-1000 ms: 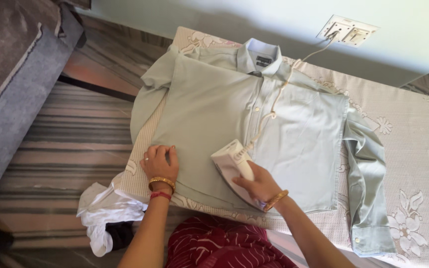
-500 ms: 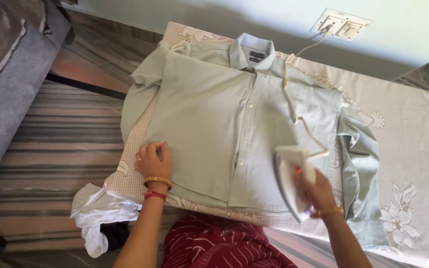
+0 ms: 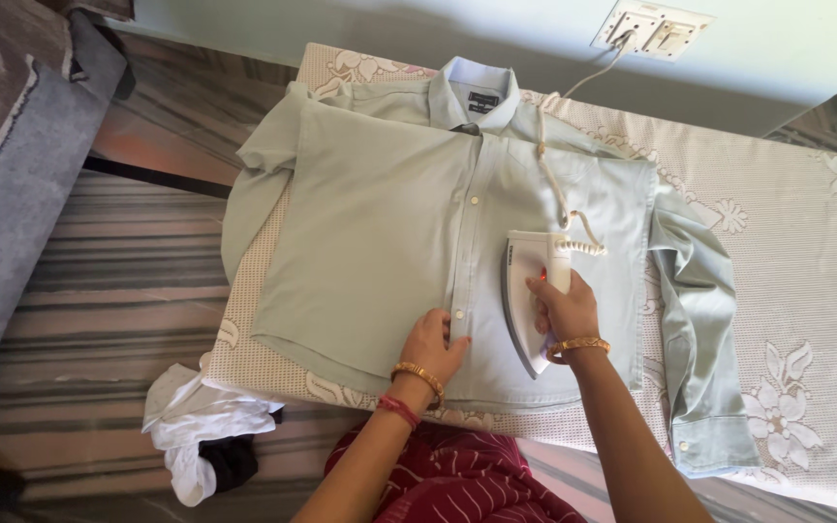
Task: The person irons a light-colored long-sleeved shirt laid out on a table. They smooth the fabric with their hands, then use an electric iron to press the front panels, collar, and sleeves. The shirt remains on the table throughout the clip.
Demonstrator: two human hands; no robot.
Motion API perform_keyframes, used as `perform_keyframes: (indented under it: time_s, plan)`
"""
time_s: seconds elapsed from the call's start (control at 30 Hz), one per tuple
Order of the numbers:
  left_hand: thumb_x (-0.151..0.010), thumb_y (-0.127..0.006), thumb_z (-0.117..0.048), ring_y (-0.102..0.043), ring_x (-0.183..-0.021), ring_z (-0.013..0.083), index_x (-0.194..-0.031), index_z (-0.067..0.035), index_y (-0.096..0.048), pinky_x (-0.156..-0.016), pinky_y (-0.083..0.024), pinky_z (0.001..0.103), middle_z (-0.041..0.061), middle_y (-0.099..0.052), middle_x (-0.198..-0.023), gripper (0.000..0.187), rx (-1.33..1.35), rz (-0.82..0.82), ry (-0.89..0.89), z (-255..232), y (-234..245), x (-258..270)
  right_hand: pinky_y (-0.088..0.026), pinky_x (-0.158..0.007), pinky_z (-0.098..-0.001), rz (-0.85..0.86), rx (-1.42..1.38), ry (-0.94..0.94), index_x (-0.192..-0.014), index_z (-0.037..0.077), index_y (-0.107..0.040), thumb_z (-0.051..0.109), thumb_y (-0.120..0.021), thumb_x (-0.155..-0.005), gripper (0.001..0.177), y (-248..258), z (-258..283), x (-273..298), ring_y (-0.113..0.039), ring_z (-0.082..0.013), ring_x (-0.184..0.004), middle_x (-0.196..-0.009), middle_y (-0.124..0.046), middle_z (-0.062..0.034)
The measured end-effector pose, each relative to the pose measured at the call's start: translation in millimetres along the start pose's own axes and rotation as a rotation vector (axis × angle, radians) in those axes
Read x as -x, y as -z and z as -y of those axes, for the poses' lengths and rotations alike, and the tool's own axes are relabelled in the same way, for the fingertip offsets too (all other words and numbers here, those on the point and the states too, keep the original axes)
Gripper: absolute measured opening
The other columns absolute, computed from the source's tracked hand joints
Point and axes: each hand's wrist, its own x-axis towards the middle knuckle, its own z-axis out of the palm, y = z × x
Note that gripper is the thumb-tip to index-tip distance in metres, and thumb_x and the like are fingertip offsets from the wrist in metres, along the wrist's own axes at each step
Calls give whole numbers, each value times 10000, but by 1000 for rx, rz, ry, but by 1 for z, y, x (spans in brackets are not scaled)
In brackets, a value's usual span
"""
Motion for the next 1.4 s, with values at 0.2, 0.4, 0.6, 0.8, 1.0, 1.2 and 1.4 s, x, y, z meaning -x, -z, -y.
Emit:
perform_keyframes:
  time_s: [0.2,0.4,0.6,0.8,1.0,1.2,1.4]
  plan:
    - [-810,-782,-252,-685,-914,404,-1254,-31,-527,-829,-552,462,223,-704,-962,558,-74,132,96,9,-11,-4,-339,-345,-306,31,-37,54,-898,9,-550,110,-731,-836,216,-2,-2,-7,-439,-124,-382,-596,-511,-39]
    - [-889,-626,-258,-674,-945,452,-1237,-28,-561,-853,-535,499,266,-702,-999,421,-83,207,46,27,-17,-6,-348,-337,-308,61,-45,9,-905,24,-572,114,-737,-830,203,-1,-11,2,-434,-126,-373,-590,-522,-39]
    - [-937,-594,-368,-688,-915,390,-1011,-16,-711,-860,-541,465,222,-721,-964,379,-152,378,101,15,-7,13,-347,-335,-311,75,-18,24,-899,4,-568,112,-749,-830,222,1,-20,0,-419,-131,-373,-582,-510,-55]
    - [-970,-546,-415,-753,-851,233,-1047,-73,-729,-835,-568,361,126,-803,-901,395,-219,690,283,-10,22,23,-341,-356,-309,-30,-63,61,-914,19,-576,111,-744,-842,205,-18,1,-31,-439,-132,-390,-619,-531,-42]
    - [-914,-627,-412,-719,-903,249,-1030,-139,-745,-832,-560,386,75,-765,-1000,319,-132,143,198,33,76,30,-359,-385,-274,31,-384,-56,-942,91,-606,194,-716,-875,165,-29,28,-29,-435,-108,-427,-609,-489,1]
    - [-817,-736,-429,-644,-899,395,-1028,-63,-657,-764,-500,508,162,-678,-985,430,-522,-809,-187,100,162,12,-345,-367,-253,137,-293,38,-928,92,-604,239,-711,-918,182,-100,9,13,-435,-79,-433,-616,-503,22]
    - [-765,-799,-511,-664,-925,391,-1015,-50,-647,-803,-517,503,172,-697,-987,546,-390,-594,196,119,190,-6,-460,-389,-281,65,-201,-11,-972,55,-564,249,-736,-883,275,-158,-22,62,-519,-129,-421,-604,-565,-38]
